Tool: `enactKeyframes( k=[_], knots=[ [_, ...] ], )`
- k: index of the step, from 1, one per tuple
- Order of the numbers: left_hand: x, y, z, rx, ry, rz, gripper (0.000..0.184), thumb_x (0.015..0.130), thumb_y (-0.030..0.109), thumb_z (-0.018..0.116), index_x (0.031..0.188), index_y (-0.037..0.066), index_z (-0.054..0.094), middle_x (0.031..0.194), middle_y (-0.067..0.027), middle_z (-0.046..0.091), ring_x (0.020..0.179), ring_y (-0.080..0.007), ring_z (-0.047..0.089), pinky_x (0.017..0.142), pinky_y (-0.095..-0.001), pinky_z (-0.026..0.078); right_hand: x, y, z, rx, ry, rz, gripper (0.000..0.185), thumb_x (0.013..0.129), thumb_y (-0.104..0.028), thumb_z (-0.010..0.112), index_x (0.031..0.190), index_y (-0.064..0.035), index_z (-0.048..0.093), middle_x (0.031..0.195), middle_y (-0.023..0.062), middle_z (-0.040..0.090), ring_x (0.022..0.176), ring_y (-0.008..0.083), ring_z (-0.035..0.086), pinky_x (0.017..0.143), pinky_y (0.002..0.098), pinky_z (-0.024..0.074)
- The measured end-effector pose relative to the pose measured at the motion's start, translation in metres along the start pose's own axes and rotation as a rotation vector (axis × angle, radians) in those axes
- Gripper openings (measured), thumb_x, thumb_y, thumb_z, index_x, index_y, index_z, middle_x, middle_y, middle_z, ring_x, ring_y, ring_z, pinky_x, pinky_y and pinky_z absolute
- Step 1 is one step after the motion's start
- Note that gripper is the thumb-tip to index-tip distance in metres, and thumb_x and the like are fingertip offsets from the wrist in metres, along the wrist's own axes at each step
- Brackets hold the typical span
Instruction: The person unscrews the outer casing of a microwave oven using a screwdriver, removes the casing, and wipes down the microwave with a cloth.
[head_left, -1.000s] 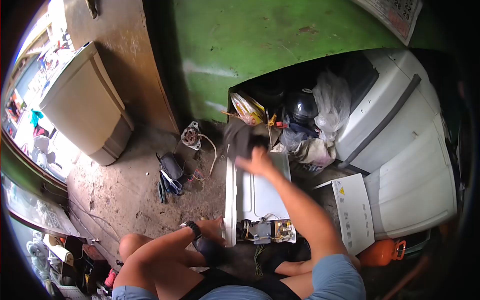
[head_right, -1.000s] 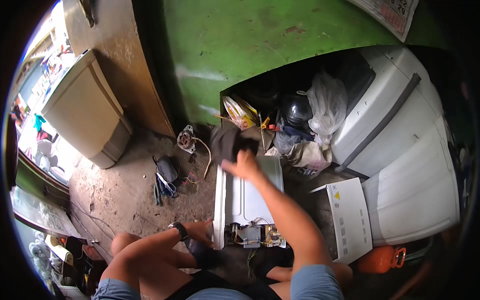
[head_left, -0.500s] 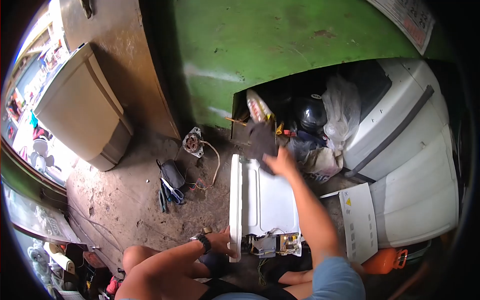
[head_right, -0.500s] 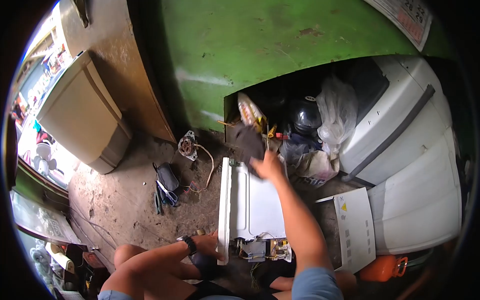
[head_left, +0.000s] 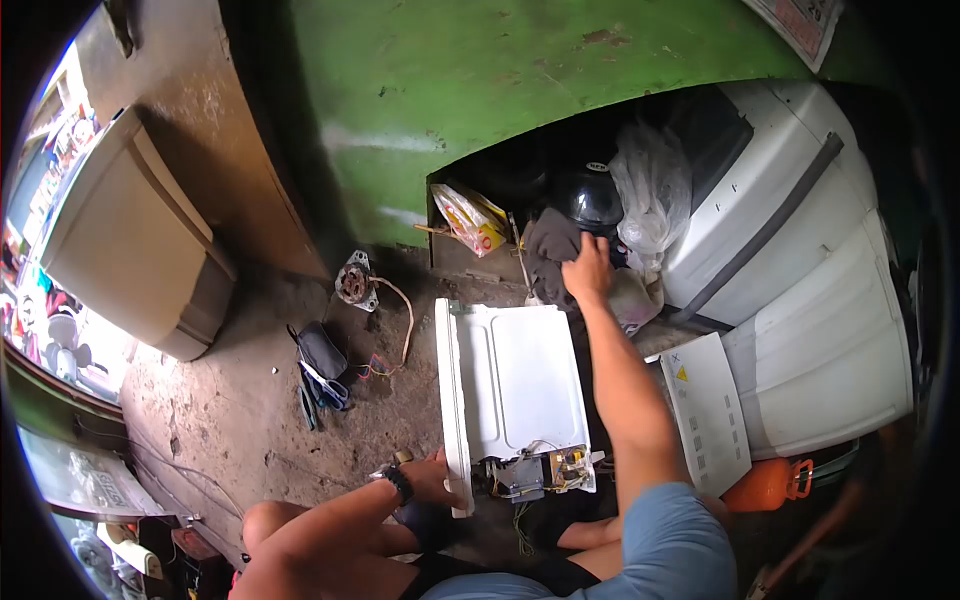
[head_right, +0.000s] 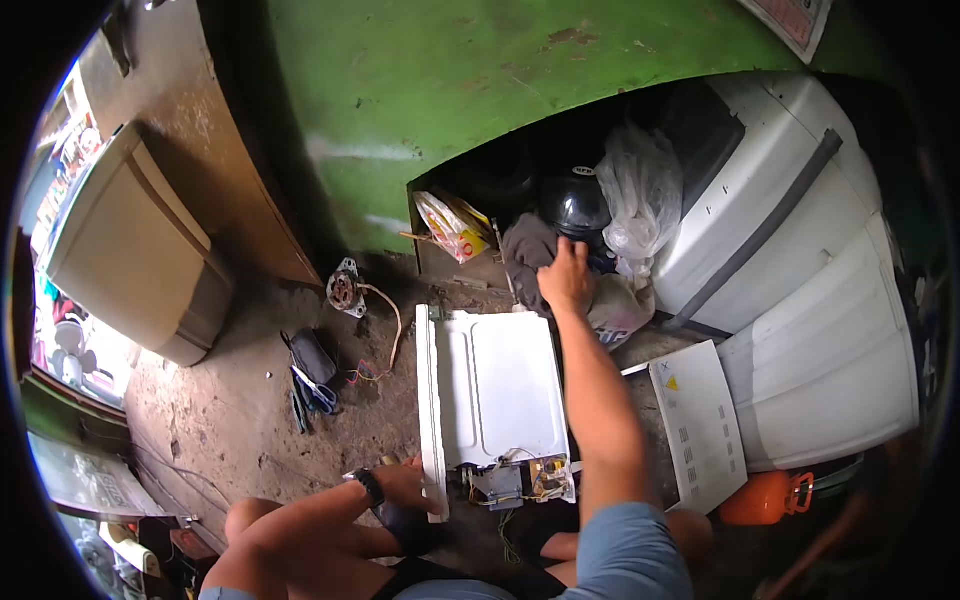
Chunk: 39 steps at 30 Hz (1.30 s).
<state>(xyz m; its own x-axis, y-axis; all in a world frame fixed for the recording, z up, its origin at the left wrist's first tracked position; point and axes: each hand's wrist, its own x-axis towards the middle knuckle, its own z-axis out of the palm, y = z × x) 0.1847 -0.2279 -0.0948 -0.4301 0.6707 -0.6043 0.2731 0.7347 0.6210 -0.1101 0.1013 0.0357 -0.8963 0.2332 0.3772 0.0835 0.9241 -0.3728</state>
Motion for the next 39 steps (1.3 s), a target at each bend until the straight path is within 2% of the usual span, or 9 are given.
enactKeyframes(
  k=[3, 5, 7, 18, 25, 30, 33, 37, 39],
  knots=[
    [-0.002, -0.002, -0.001, -0.027, 0.001, 0.044, 0.082, 0.075, 0.072, 0.072, 0.135, 0.017, 0.066, 0.156, -0.0321, 0.030, 0.144, -0.0453, 0.029, 0.121, -0.0413, 0.026, -0.068, 0.015, -0.016, -0.119, -0.278, -0.144, 0.058, 0.084, -0.041, 0.072, 0.116, 0.0056, 0.063, 0.123, 0.0271, 0.059, 0.109, 0.0421, 0.064, 0.090, 0.0501, 0.0543],
    [0.001, -0.003, -0.007, -0.090, -0.045, 0.061, 0.085, 0.073, 0.074, 0.072, 0.134, 0.015, 0.067, 0.153, -0.0321, 0.035, 0.142, -0.0441, 0.033, 0.120, -0.0414, 0.028, -0.124, 0.002, -0.018, -0.367, -0.906, -0.236, 0.056, 0.084, -0.035, 0.070, 0.121, 0.0056, 0.063, 0.125, 0.0287, 0.057, 0.097, 0.0423, 0.069, 0.087, 0.0518, 0.0560],
    [-0.001, 0.005, -0.018, -0.057, -0.090, 0.004, 0.087, 0.072, 0.075, 0.073, 0.133, 0.013, 0.067, 0.151, -0.0320, 0.038, 0.141, -0.0435, 0.035, 0.119, -0.0411, 0.030, -0.180, 0.033, 0.030, -0.272, -0.708, -0.604, 0.051, 0.081, -0.026, 0.069, 0.124, 0.0007, 0.063, 0.119, 0.0266, 0.059, 0.090, 0.0413, 0.071, 0.083, 0.0522, 0.0569],
    [-0.001, 0.005, -0.009, -0.156, 0.001, -0.174, 0.106, 0.067, 0.058, 0.089, 0.145, 0.001, 0.043, 0.131, -0.0213, 0.061, 0.115, -0.0293, 0.065, 0.098, -0.0405, 0.054, -0.032, 0.031, -0.082, 0.233, 0.135, 0.103, 0.050, 0.077, -0.014, 0.071, 0.124, -0.0017, 0.056, 0.112, 0.0291, 0.068, 0.108, 0.0498, 0.064, 0.093, 0.0534, 0.0518],
    [-0.016, 0.017, -0.028, -0.176, -0.053, -0.100, 0.130, 0.061, 0.077, 0.081, 0.151, -0.005, 0.034, 0.147, -0.0276, 0.048, 0.141, -0.0392, 0.043, 0.116, -0.0422, 0.038, -0.090, 0.164, -0.183, -0.031, 0.020, 0.077, 0.061, 0.076, -0.021, 0.078, 0.130, -0.0010, 0.057, 0.121, 0.0268, 0.067, 0.114, 0.0457, 0.063, 0.099, 0.0489, 0.0499],
    [-0.036, 0.049, -0.047, -0.106, -0.127, -0.222, 0.090, 0.071, 0.072, 0.078, 0.131, 0.007, 0.065, 0.133, -0.0168, 0.064, 0.123, -0.0323, 0.062, 0.102, -0.0422, 0.050, -0.148, 0.247, -0.149, 0.423, -0.258, 0.307, 0.056, 0.078, 0.002, 0.062, 0.134, 0.0018, 0.058, 0.125, 0.0143, 0.068, 0.116, 0.0240, 0.065, 0.101, 0.0366, 0.0493],
    [-0.023, 0.059, -0.045, 0.321, 0.015, -0.311, 0.077, 0.071, 0.073, 0.077, 0.118, 0.012, 0.074, 0.101, -0.0131, 0.074, 0.094, -0.0311, 0.072, 0.077, -0.0441, 0.058, -0.157, 0.166, -0.172, 0.396, -0.322, 0.251, 0.054, 0.080, -0.005, 0.075, 0.132, 0.0002, 0.060, 0.127, 0.0143, 0.067, 0.115, 0.0232, 0.064, 0.101, 0.0352, 0.0487],
    [-0.050, 0.111, -0.084, -0.026, 0.457, -0.257, 0.136, 0.063, 0.082, 0.075, 0.159, 0.006, 0.019, 0.130, -0.0218, 0.063, 0.115, -0.0380, 0.066, 0.090, -0.0456, 0.056, -0.167, 0.009, -0.195, 0.576, -0.469, 0.009, 0.064, 0.077, -0.011, 0.081, 0.135, -0.0003, 0.055, 0.126, 0.0169, 0.067, 0.116, 0.0272, 0.064, 0.101, 0.0371, 0.0474],
    [-0.050, 0.109, -0.087, -0.212, 0.776, 0.037, 0.130, 0.062, 0.064, 0.090, 0.157, 0.004, 0.023, 0.138, -0.0216, 0.058, 0.118, -0.0373, 0.064, 0.099, -0.0471, 0.052, -0.177, -0.056, -0.192, 0.611, -0.557, -0.144, 0.071, 0.076, -0.010, 0.081, 0.140, -0.0017, 0.050, 0.128, 0.0146, 0.064, 0.117, 0.0256, 0.062, 0.103, 0.0372, 0.0460]
  ],
)
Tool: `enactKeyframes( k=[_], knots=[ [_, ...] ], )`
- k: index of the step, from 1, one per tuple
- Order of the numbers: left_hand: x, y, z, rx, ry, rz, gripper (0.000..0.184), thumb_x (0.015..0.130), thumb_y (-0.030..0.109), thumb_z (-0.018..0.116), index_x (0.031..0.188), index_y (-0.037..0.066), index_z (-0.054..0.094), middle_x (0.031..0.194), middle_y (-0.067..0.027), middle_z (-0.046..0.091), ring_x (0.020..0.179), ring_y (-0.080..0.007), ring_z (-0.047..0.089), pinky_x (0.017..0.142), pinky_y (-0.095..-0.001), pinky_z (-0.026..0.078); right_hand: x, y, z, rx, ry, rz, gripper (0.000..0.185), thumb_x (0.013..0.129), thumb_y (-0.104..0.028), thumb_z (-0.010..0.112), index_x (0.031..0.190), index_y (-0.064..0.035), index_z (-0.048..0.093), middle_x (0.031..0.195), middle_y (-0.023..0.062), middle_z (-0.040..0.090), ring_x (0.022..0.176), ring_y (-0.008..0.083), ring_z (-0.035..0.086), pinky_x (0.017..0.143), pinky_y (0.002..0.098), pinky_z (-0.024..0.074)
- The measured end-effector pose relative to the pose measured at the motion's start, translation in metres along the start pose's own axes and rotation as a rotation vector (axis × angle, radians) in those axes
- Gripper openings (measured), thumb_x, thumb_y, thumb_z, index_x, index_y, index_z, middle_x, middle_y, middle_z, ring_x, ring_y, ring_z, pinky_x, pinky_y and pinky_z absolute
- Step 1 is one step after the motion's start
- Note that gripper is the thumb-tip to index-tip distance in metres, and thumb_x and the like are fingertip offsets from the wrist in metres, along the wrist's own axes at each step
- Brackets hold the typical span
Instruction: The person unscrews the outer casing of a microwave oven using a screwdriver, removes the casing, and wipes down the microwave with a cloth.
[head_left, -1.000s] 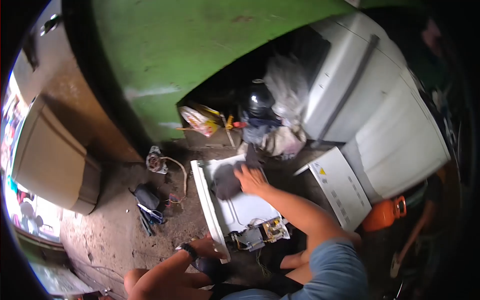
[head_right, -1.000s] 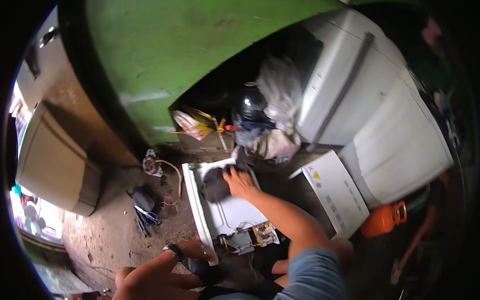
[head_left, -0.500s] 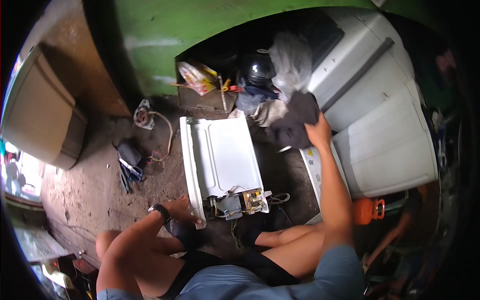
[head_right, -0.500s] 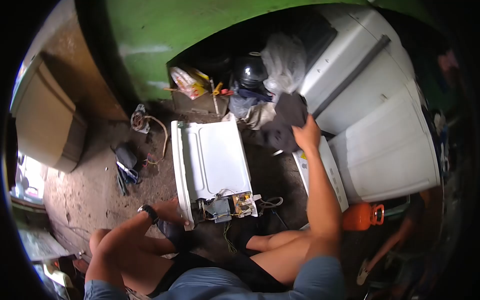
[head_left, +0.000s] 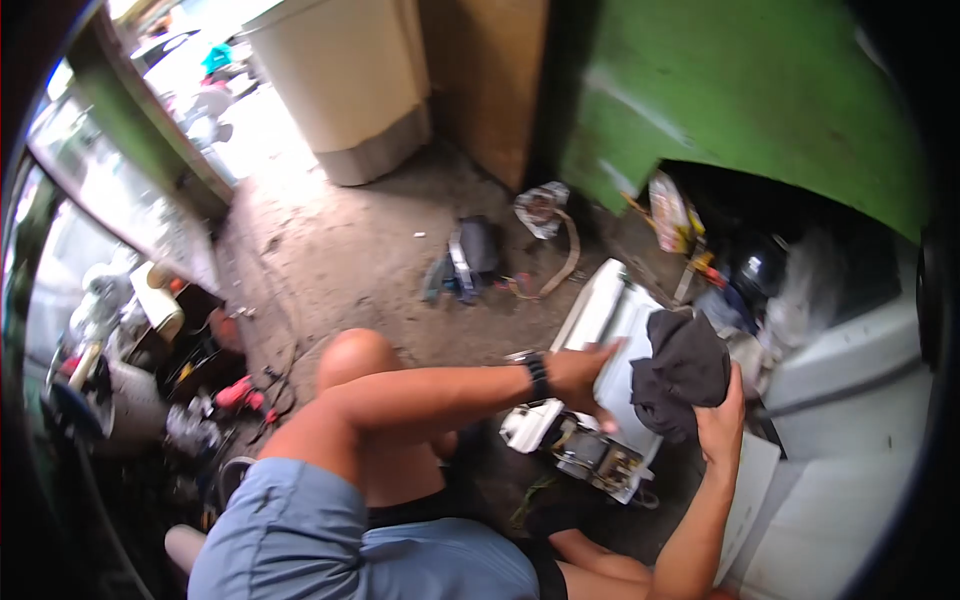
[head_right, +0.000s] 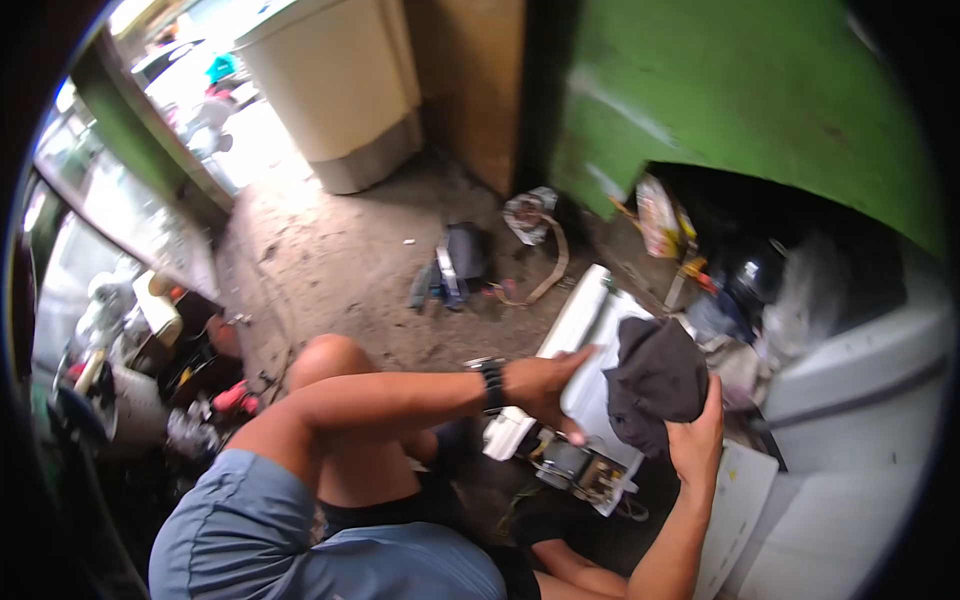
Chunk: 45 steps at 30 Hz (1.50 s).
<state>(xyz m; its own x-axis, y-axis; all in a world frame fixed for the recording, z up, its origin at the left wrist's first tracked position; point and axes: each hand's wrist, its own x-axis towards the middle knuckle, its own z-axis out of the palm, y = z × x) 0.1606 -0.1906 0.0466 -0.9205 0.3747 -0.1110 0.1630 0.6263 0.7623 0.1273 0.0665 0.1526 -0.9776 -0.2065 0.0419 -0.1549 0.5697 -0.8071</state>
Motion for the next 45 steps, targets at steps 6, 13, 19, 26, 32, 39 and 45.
enactKeyframes(
  k=[6, 13, 19, 26, 32, 39, 45],
  knots=[
    [-0.001, -0.019, -0.080, -0.660, 0.154, 0.170, 0.066, 0.080, 0.024, 0.086, 0.135, 0.003, 0.057, 0.134, -0.0115, 0.061, 0.120, -0.0223, 0.057, 0.106, -0.0358, 0.046, 0.036, -0.082, 0.120, 0.344, -0.279, -0.314, 0.096, 0.077, -0.010, 0.082, 0.157, -0.0036, 0.030, 0.150, 0.0178, 0.045, 0.137, 0.0259, 0.045, 0.118, 0.0344, 0.0301],
    [-0.165, -0.103, -0.249, 0.058, 0.217, -0.482, 0.043, 0.084, 0.033, 0.085, 0.117, 0.009, 0.071, 0.097, -0.0040, 0.074, 0.085, -0.0123, 0.068, 0.074, -0.0306, 0.058, 0.006, -0.013, 0.065, -0.123, -0.535, -0.154, 0.081, 0.079, -0.010, 0.074, 0.153, -0.0104, 0.041, 0.150, 0.0117, 0.050, 0.122, 0.0299, 0.059, 0.097, 0.0419, 0.0494],
    [-0.442, -0.263, -0.163, 0.294, 0.454, -0.652, 0.045, 0.082, 0.037, 0.078, 0.115, 0.010, 0.066, 0.100, -0.0137, 0.071, 0.086, -0.0285, 0.067, 0.078, -0.0417, 0.055, -0.061, 0.198, -0.030, -0.265, -0.382, 0.338, 0.070, 0.086, -0.005, 0.071, 0.149, -0.0058, 0.042, 0.149, 0.0199, 0.049, 0.099, 0.0236, 0.068, 0.090, 0.0376, 0.0547],
    [-0.689, -0.335, 0.019, -0.109, 0.072, -1.191, 0.095, 0.075, 0.048, 0.083, 0.152, 0.008, 0.044, 0.140, -0.0192, 0.058, 0.130, -0.0356, 0.056, 0.112, -0.0426, 0.044, -0.144, 0.232, -0.047, -0.131, -0.238, 0.669, 0.074, 0.094, -0.037, 0.071, 0.153, -0.0083, 0.036, 0.148, 0.0216, 0.048, 0.121, 0.0284, 0.058, 0.088, 0.0425, 0.0524],
    [-0.543, -0.316, -0.128, 0.226, 0.717, -0.988, 0.048, 0.088, 0.021, 0.072, 0.129, -0.002, 0.061, 0.130, -0.0240, 0.061, 0.118, -0.0332, 0.062, 0.100, -0.0410, 0.049, -0.165, 0.225, 0.012, 0.096, -0.132, 0.851, 0.080, 0.098, -0.052, 0.062, 0.153, -0.0001, 0.034, 0.133, 0.0208, 0.062, 0.121, 0.0268, 0.059, 0.103, 0.0397, 0.0453],
    [-0.142, -0.056, -0.096, 0.304, 0.021, -0.243, 0.088, 0.081, 0.039, 0.084, 0.151, 0.009, 0.039, 0.155, -0.0180, 0.043, 0.140, -0.0354, 0.044, 0.117, -0.0453, 0.037, -0.166, 0.238, 0.056, 0.112, -0.206, 0.844, 0.093, 0.095, -0.050, 0.066, 0.155, 0.0032, 0.019, 0.143, 0.0279, 0.048, 0.128, 0.0312, 0.055, 0.090, 0.0394, 0.0577],
    [-0.054, -0.168, 0.090, 0.314, -0.408, -0.023, 0.128, 0.058, 0.055, 0.092, 0.157, 0.004, 0.029, 0.157, -0.0256, 0.036, 0.146, -0.0396, 0.036, 0.121, -0.0450, 0.032, -0.174, 0.217, 0.067, 0.254, 0.012, 0.830, 0.082, 0.096, -0.041, 0.067, 0.150, -0.0005, 0.020, 0.143, 0.0266, 0.044, 0.118, 0.0325, 0.060, 0.076, 0.0416, 0.0641]
  ],
)
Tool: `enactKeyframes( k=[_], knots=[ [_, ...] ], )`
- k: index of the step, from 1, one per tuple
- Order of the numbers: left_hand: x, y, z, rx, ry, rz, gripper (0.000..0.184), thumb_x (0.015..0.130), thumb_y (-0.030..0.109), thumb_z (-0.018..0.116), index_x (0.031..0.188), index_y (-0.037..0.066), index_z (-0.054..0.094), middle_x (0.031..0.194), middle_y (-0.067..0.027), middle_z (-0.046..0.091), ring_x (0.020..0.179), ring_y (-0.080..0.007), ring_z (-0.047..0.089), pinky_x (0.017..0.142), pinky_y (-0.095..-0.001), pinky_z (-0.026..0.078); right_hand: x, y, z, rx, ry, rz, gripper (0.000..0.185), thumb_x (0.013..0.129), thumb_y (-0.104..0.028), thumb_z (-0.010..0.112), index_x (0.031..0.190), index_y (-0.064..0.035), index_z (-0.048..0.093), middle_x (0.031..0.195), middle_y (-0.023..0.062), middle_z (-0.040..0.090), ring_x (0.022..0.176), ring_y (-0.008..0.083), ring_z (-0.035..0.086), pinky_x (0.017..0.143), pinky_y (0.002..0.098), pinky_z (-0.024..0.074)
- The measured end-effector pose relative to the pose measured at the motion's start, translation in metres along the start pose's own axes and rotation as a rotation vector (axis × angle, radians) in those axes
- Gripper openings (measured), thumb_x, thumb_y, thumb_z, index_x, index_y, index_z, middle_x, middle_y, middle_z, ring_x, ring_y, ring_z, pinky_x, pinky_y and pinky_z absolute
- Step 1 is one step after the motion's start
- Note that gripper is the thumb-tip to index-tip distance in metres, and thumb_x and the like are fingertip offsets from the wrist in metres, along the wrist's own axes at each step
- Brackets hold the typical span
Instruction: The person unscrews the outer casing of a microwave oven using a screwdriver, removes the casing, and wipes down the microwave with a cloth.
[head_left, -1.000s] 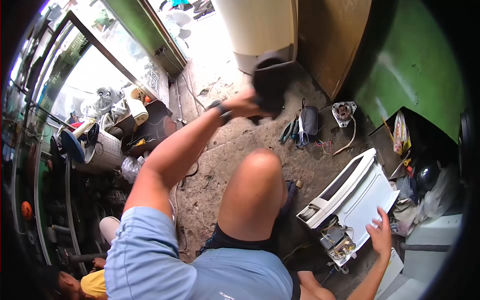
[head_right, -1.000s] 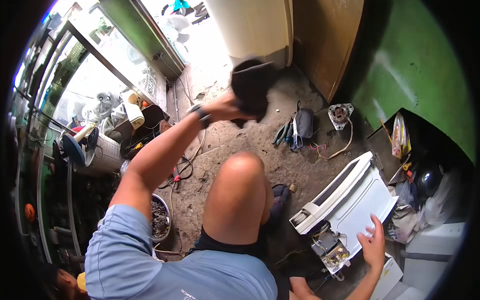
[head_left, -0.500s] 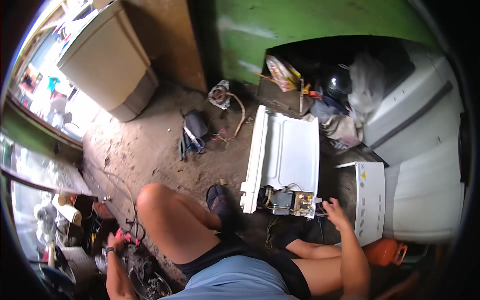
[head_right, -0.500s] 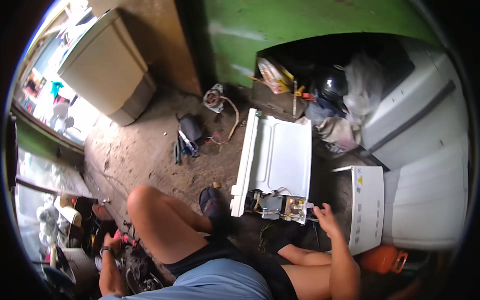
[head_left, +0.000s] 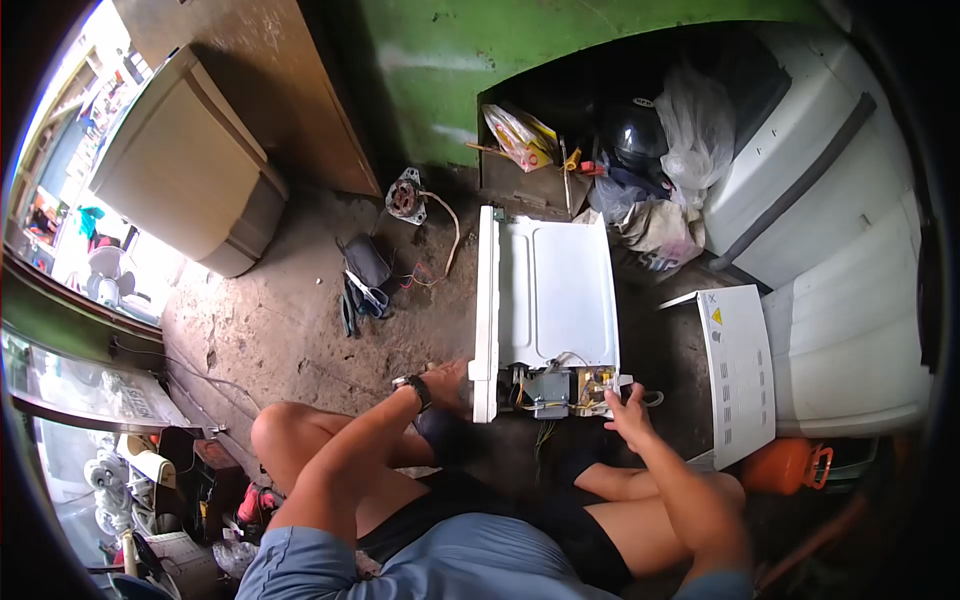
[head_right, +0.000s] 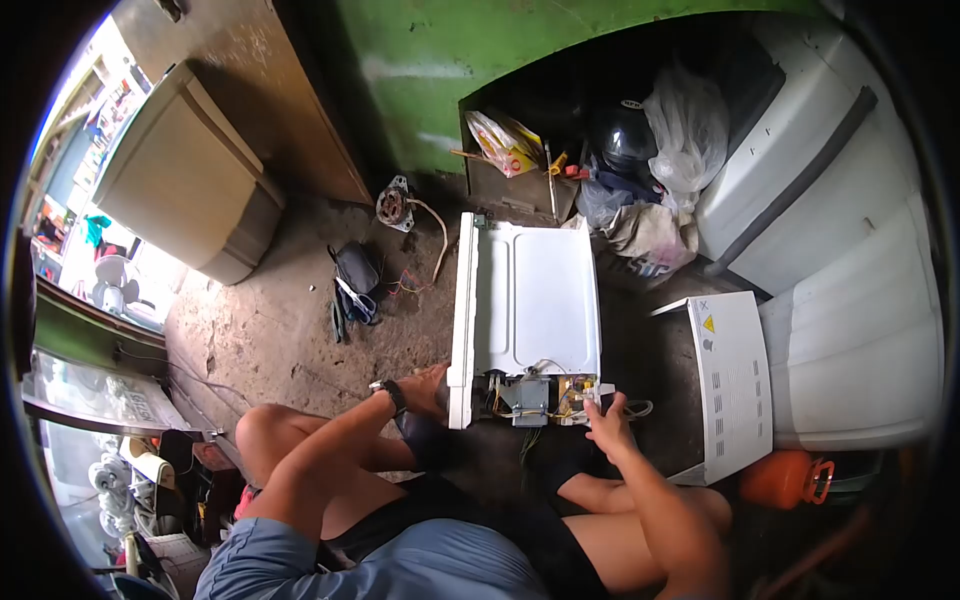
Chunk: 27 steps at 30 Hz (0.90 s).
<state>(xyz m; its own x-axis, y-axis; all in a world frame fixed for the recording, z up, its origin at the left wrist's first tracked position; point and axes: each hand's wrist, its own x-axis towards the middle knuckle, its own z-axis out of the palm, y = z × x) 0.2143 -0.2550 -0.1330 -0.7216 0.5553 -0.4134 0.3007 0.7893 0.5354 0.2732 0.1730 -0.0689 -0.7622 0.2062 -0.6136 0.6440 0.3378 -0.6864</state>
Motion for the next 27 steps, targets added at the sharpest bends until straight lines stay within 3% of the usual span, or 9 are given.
enactKeyframes(
  k=[2, 7, 9, 10, 14, 17, 19, 21, 27],
  knots=[
    [0.003, 0.005, -0.003, -0.292, -0.028, 0.011, 0.125, 0.054, 0.051, 0.095, 0.152, 0.002, 0.035, 0.150, -0.0267, 0.043, 0.142, -0.0398, 0.040, 0.120, -0.0443, 0.033, -0.011, -0.008, 0.003, -0.035, 0.082, 0.002, 0.059, 0.099, -0.038, 0.064, 0.138, -0.0015, 0.038, 0.135, 0.0199, 0.050, 0.114, 0.0274, 0.061, 0.074, 0.0412, 0.0637],
    [0.006, 0.012, -0.018, -0.310, -0.116, -0.009, 0.123, 0.050, 0.048, 0.097, 0.145, -0.002, 0.038, 0.139, -0.0229, 0.052, 0.136, -0.0358, 0.048, 0.116, -0.0420, 0.037, 0.024, 0.022, 0.000, -0.058, -0.025, 0.034, 0.053, 0.101, -0.045, 0.058, 0.134, -0.0038, 0.051, 0.129, 0.0143, 0.058, 0.118, 0.0235, 0.059, 0.082, 0.0408, 0.0582],
    [0.003, 0.015, -0.022, -0.491, -0.037, 0.107, 0.124, 0.049, 0.050, 0.099, 0.144, -0.002, 0.040, 0.137, -0.0216, 0.053, 0.135, -0.0345, 0.048, 0.115, -0.0424, 0.038, 0.032, 0.034, 0.005, -0.073, 0.009, -0.101, 0.058, 0.102, -0.045, 0.056, 0.143, -0.0048, 0.046, 0.134, 0.0165, 0.057, 0.123, 0.0266, 0.056, 0.096, 0.0414, 0.0515],
    [0.003, 0.017, -0.026, -0.469, -0.092, 0.052, 0.126, 0.048, 0.051, 0.100, 0.145, -0.002, 0.038, 0.139, -0.0215, 0.052, 0.137, -0.0341, 0.047, 0.116, -0.0423, 0.037, 0.033, 0.036, 0.007, -0.115, 0.056, -0.152, 0.064, 0.101, -0.051, 0.054, 0.143, -0.0033, 0.047, 0.139, 0.0262, 0.057, 0.130, 0.0396, 0.054, 0.107, 0.0431, 0.0415],
    [0.010, -0.005, -0.008, -0.448, -0.090, 0.003, 0.126, 0.051, 0.049, 0.099, 0.148, -0.001, 0.036, 0.143, -0.0220, 0.050, 0.138, -0.0366, 0.045, 0.117, -0.0448, 0.035, 0.025, 0.025, 0.005, -0.182, 0.057, -0.144, 0.069, 0.101, -0.053, 0.052, 0.146, -0.0015, 0.045, 0.144, 0.0283, 0.052, 0.134, 0.0429, 0.050, 0.109, 0.0448, 0.0410],
    [0.018, -0.013, -0.012, -0.448, -0.113, 0.040, 0.122, 0.054, 0.062, 0.093, 0.145, -0.002, 0.042, 0.140, -0.0242, 0.050, 0.139, -0.0398, 0.043, 0.117, -0.0451, 0.036, 0.025, 0.031, 0.007, -0.243, 0.094, -0.243, 0.057, 0.104, -0.047, 0.048, 0.138, -0.0015, 0.050, 0.132, 0.0285, 0.059, 0.124, 0.0448, 0.056, 0.102, 0.0469, 0.0447],
    [0.020, -0.020, 0.002, -0.373, -0.044, 0.094, 0.121, 0.053, 0.064, 0.092, 0.144, -0.001, 0.045, 0.138, -0.0238, 0.052, 0.136, -0.0403, 0.045, 0.115, -0.0455, 0.037, 0.020, 0.028, 0.005, -0.206, 0.087, -0.328, 0.044, 0.108, -0.039, 0.044, 0.127, -0.0011, 0.057, 0.116, 0.0246, 0.067, 0.107, 0.0429, 0.064, 0.089, 0.0474, 0.0491],
    [0.023, -0.017, -0.009, -0.275, 0.040, 0.161, 0.119, 0.053, 0.066, 0.091, 0.142, 0.000, 0.048, 0.135, -0.0234, 0.054, 0.134, -0.0407, 0.048, 0.114, -0.0459, 0.039, 0.015, 0.025, 0.009, -0.175, 0.117, -0.311, 0.048, 0.107, -0.043, 0.045, 0.127, -0.0019, 0.059, 0.111, 0.0180, 0.068, 0.103, 0.0309, 0.064, 0.090, 0.0422, 0.0478],
    [0.021, 0.000, -0.027, -0.411, 0.003, 0.183, 0.110, 0.052, 0.064, 0.092, 0.135, 0.002, 0.056, 0.132, -0.0214, 0.058, 0.130, -0.0395, 0.051, 0.112, -0.0471, 0.040, 0.011, 0.006, 0.011, -0.155, 0.076, -0.202, 0.054, 0.107, -0.047, 0.046, 0.121, 0.0033, 0.061, 0.112, 0.0198, 0.067, 0.104, 0.0298, 0.063, 0.091, 0.0404, 0.0472]
  ],
)
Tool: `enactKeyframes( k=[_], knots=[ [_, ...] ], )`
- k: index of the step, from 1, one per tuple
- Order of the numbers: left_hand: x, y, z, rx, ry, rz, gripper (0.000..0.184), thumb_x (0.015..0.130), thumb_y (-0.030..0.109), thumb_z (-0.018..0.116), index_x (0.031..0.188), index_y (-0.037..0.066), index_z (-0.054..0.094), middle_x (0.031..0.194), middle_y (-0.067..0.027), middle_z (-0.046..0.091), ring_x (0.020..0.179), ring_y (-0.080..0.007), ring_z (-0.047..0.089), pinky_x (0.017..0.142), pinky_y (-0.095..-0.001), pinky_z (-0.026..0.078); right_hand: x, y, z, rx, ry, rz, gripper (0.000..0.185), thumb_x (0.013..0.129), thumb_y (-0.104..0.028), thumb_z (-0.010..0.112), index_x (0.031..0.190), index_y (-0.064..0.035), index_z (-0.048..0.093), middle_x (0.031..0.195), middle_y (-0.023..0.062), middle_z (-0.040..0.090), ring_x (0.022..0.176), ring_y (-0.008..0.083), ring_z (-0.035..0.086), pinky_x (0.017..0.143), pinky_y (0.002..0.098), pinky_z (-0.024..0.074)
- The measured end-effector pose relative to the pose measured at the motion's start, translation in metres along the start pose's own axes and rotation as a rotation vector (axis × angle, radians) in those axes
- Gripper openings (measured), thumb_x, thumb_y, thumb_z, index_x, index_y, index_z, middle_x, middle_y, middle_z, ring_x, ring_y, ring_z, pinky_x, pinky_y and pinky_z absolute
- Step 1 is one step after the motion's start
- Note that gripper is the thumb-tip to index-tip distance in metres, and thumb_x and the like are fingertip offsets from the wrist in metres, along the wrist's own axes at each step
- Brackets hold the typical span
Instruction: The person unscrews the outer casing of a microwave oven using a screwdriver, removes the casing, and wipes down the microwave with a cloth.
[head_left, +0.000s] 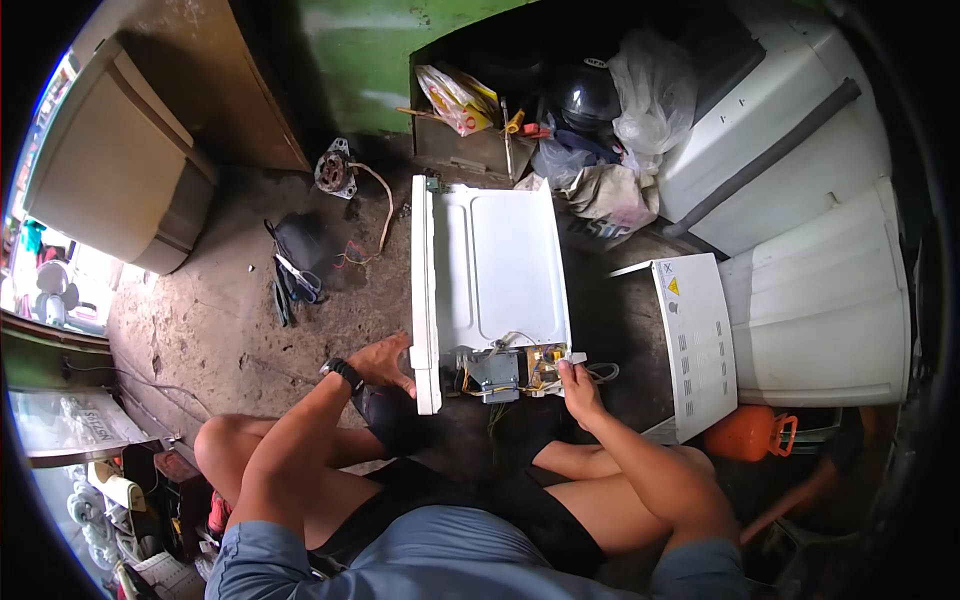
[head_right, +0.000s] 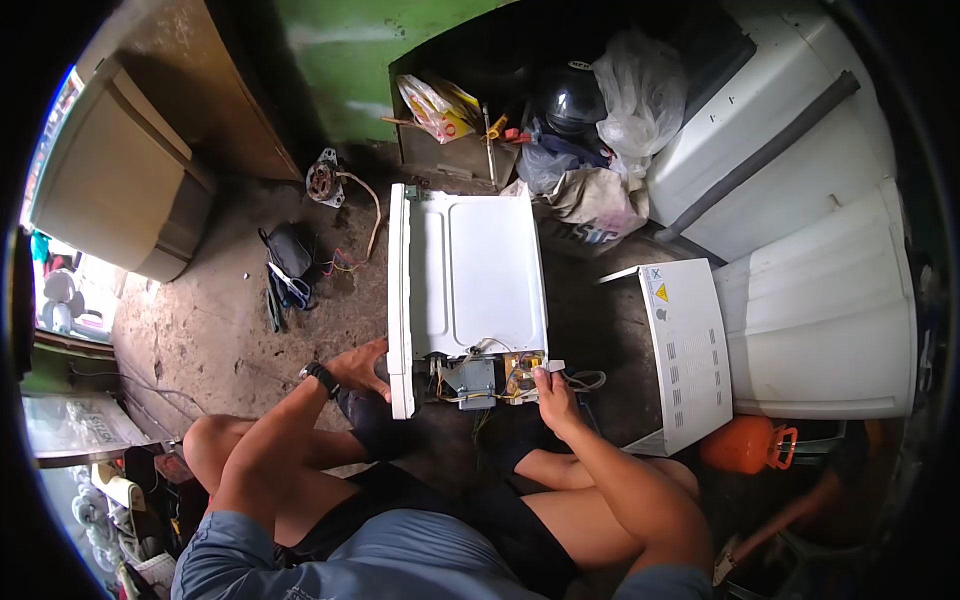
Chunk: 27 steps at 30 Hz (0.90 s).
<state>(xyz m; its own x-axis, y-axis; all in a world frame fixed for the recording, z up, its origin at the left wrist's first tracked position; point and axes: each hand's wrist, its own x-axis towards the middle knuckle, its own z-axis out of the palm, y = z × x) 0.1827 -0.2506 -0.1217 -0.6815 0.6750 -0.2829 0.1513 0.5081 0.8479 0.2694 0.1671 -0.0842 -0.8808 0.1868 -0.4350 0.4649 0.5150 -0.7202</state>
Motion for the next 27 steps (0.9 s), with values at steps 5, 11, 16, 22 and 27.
enactKeyframes(
  k=[5, 11, 16, 22, 27],
  knots=[
    [0.002, -0.005, -0.003, 0.047, -0.060, -0.063, 0.112, 0.052, 0.056, 0.096, 0.142, 0.006, 0.052, 0.141, -0.0204, 0.055, 0.135, -0.0373, 0.049, 0.115, -0.0450, 0.038, 0.004, 0.008, 0.005, -0.003, 0.036, 0.015, 0.054, 0.105, -0.048, 0.049, 0.123, 0.0011, 0.062, 0.112, 0.0222, 0.069, 0.104, 0.0350, 0.066, 0.090, 0.0419, 0.0489],
    [0.001, 0.041, 0.004, 0.046, -0.040, -0.046, 0.101, 0.055, 0.054, 0.095, 0.134, 0.003, 0.059, 0.129, -0.0236, 0.063, 0.125, -0.0398, 0.057, 0.108, -0.0456, 0.044, 0.023, 0.047, -0.006, 0.105, 0.114, -0.036, 0.051, 0.105, -0.046, 0.052, 0.114, 0.0024, 0.066, 0.098, 0.0159, 0.070, 0.090, 0.0241, 0.063, 0.083, 0.0389, 0.0490],
    [0.011, 0.097, 0.033, 0.089, 0.187, 0.012, 0.093, 0.062, 0.065, 0.087, 0.117, -0.005, 0.062, 0.107, -0.0258, 0.064, 0.103, -0.0437, 0.062, 0.092, -0.0485, 0.049, 0.061, 0.101, -0.034, 0.358, 0.072, 0.097, 0.054, 0.106, -0.047, 0.051, 0.122, 0.0023, 0.065, 0.108, 0.0147, 0.071, 0.100, 0.0186, 0.062, 0.091, 0.0363, 0.0484],
    [0.029, 0.142, 0.071, 0.108, 0.296, 0.000, 0.092, 0.069, 0.070, 0.081, 0.108, -0.010, 0.058, 0.100, -0.0244, 0.062, 0.097, -0.0427, 0.063, 0.085, -0.0467, 0.052, 0.074, 0.067, -0.072, 0.177, 0.053, 0.239, 0.056, 0.103, -0.051, 0.054, 0.124, -0.0004, 0.065, 0.113, 0.0154, 0.070, 0.106, 0.0208, 0.063, 0.087, 0.0384, 0.0515],
    [0.034, 0.174, 0.099, 0.099, 0.349, -0.037, 0.070, 0.084, 0.059, 0.075, 0.098, -0.007, 0.055, 0.095, -0.0256, 0.061, 0.092, -0.0426, 0.062, 0.083, -0.0490, 0.050, 0.135, 0.093, -0.074, 0.124, 0.127, 0.197, 0.056, 0.099, -0.051, 0.062, 0.122, -0.0009, 0.065, 0.108, 0.0082, 0.067, 0.094, 0.0175, 0.061, 0.074, 0.0364, 0.0519]
  ],
)
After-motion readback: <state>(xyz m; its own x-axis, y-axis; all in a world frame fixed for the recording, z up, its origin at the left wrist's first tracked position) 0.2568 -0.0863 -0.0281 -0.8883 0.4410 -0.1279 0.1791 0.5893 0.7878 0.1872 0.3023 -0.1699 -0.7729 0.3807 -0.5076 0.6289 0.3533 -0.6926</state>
